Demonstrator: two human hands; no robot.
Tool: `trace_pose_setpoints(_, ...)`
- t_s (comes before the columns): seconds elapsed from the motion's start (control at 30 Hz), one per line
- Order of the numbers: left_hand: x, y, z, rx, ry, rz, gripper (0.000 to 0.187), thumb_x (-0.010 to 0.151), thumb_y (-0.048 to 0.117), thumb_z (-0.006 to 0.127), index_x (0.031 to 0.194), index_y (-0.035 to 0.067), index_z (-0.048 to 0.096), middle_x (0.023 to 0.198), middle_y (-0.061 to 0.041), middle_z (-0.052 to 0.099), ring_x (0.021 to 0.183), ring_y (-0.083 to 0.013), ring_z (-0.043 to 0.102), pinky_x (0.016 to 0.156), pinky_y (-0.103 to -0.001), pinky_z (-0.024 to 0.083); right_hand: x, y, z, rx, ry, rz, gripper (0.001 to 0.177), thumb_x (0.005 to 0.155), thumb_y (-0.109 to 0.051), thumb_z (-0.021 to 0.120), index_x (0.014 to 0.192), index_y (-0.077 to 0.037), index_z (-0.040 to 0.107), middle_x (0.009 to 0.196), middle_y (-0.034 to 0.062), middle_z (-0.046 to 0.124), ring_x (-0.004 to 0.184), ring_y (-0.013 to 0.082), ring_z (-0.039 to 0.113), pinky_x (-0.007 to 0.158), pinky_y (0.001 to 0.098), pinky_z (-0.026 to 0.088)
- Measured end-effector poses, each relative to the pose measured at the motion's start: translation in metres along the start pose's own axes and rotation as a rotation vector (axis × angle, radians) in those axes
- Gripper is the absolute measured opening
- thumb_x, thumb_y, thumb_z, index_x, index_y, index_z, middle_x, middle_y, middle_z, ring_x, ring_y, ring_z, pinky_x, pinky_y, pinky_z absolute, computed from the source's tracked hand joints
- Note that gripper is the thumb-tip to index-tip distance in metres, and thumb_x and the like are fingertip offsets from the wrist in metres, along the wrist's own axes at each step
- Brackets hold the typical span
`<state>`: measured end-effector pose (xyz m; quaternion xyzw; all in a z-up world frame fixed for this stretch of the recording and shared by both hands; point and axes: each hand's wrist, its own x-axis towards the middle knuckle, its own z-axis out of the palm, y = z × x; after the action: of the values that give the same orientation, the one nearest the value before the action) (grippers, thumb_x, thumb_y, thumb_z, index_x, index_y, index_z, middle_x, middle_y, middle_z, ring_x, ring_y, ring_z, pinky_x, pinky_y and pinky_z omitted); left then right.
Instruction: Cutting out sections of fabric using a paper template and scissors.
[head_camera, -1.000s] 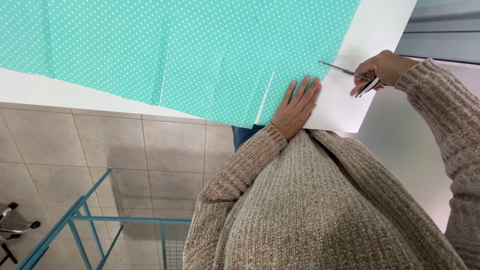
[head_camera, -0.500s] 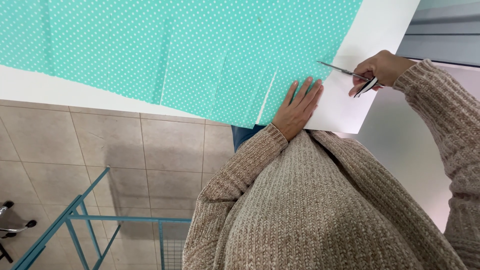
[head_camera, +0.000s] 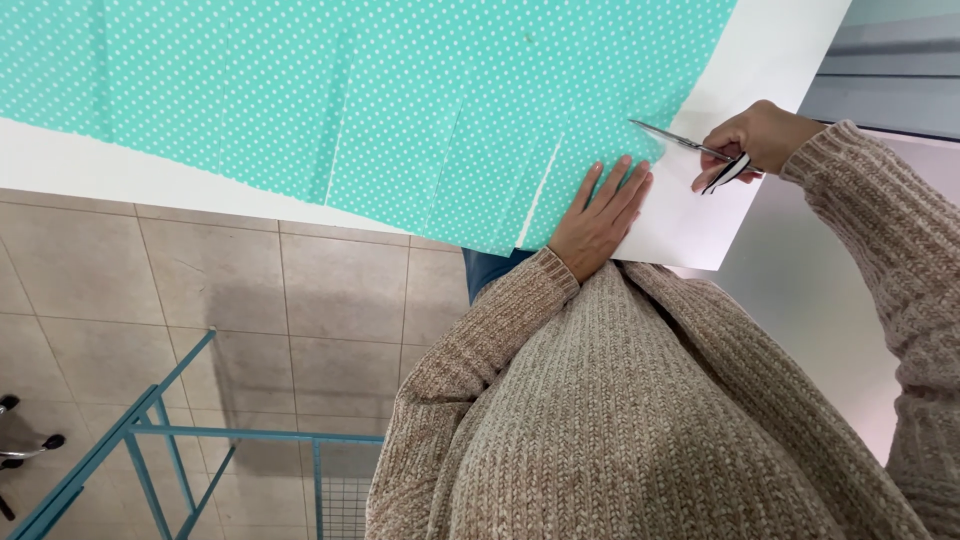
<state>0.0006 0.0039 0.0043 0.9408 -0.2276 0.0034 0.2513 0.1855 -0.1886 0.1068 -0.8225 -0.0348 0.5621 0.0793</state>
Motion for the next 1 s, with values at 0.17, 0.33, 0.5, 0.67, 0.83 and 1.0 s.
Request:
trace_pose_setpoints(0.17,0.000,0.000,-0.005,0.018,0.013,-0.004,0.055,0.112,0.031,0.054,0.159,0.006,0.038,0.167,-0.013,0.027,0.156,-0.0296,0.023,0.130,-0.051,0.020,0.009,-0.003,0.001,-0.042,-0.013,-0.009,0.010,0.088,-0.007,0.076,0.093,0.001,0.081,0.075,0.0154,0.082,0.053,0.0216,0.062,0.049,0.0316,0.047)
trace_pose_setpoints(0.33,-0.001,0.000,-0.001,0.009,0.013,-0.001,0.055,0.113,0.030,0.055,0.159,0.005,0.037,0.167,-0.013,0.024,0.156,-0.0300,0.022,0.130,-0.051,0.020,0.009,-0.004,0.001,-0.088,0.004,-0.017,0.010,0.089,-0.006,0.074,0.095,0.000,0.081,0.078,0.0140,0.083,0.052,0.0216,0.062,0.049,0.0318,0.049)
trace_pose_setpoints(0.5,-0.002,0.001,0.003,0.016,0.049,0.006,0.054,0.113,0.028,0.056,0.159,0.004,0.039,0.167,-0.014,0.024,0.156,-0.0304,0.022,0.130,-0.052,0.020,0.018,0.003,0.000,-0.131,-0.019,-0.091,0.013,0.080,-0.011,0.082,0.089,-0.001,0.082,0.072,0.0114,0.084,0.046,0.0196,0.062,0.044,0.0291,0.048)
trace_pose_setpoints(0.67,-0.001,0.001,0.004,0.002,0.039,0.005,0.054,0.113,0.029,0.056,0.159,0.005,0.039,0.167,-0.014,0.023,0.156,-0.0299,0.021,0.130,-0.052,0.020,0.019,-0.011,0.001,-0.130,0.002,-0.076,0.021,0.077,-0.017,0.085,0.091,-0.002,0.081,0.072,0.0139,0.081,0.051,0.0213,0.066,0.046,0.0312,0.048)
trace_pose_setpoints(0.83,-0.002,0.001,-0.004,-0.013,0.027,-0.001,0.054,0.114,0.026,0.056,0.159,0.004,0.036,0.167,-0.013,0.025,0.156,-0.0289,0.021,0.131,-0.051,0.020,0.014,-0.021,-0.002,-0.165,0.009,-0.099,0.006,0.085,-0.001,0.076,0.089,0.000,0.079,0.080,0.0109,0.085,0.051,0.0204,0.064,0.045,0.0296,0.047)
trace_pose_setpoints(1.0,-0.002,0.000,-0.009,0.013,0.028,0.017,0.053,0.111,0.021,0.054,0.158,0.003,0.037,0.166,-0.015,0.026,0.155,-0.0300,0.022,0.130,-0.052,0.020,0.015,-0.021,-0.004,-0.109,-0.007,-0.100,0.007,0.084,-0.005,0.078,0.088,0.001,0.081,0.077,0.0109,0.085,0.046,0.0207,0.061,0.044,0.0300,0.046)
